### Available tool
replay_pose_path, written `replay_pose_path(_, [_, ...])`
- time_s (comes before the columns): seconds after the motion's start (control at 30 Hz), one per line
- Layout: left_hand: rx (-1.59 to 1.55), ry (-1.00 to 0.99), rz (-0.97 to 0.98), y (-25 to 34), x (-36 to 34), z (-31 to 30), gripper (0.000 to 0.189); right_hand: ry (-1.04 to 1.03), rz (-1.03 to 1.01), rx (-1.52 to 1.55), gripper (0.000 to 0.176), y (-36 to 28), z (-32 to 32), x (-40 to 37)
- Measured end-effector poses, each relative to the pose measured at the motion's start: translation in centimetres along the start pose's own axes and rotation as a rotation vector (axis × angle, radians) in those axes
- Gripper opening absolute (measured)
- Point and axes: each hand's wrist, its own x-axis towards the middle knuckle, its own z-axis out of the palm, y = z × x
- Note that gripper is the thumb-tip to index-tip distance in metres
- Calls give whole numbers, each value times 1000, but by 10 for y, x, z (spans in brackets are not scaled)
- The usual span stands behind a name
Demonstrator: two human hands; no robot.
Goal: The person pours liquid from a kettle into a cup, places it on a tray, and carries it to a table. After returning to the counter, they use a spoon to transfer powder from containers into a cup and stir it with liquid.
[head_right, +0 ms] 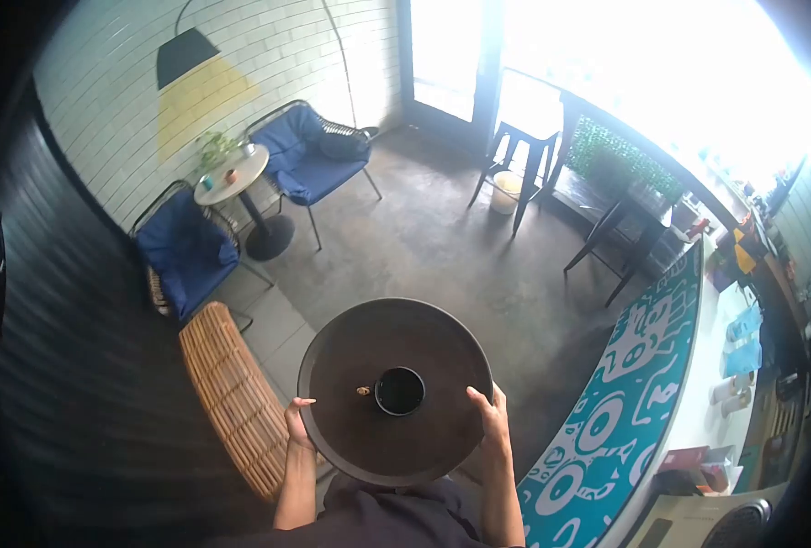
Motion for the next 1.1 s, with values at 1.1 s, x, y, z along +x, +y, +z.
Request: replay_pose_path(1.1, [-12, -340, -376, 32, 551, 421, 40, 605, -220, -51, 36, -189, 45, 498])
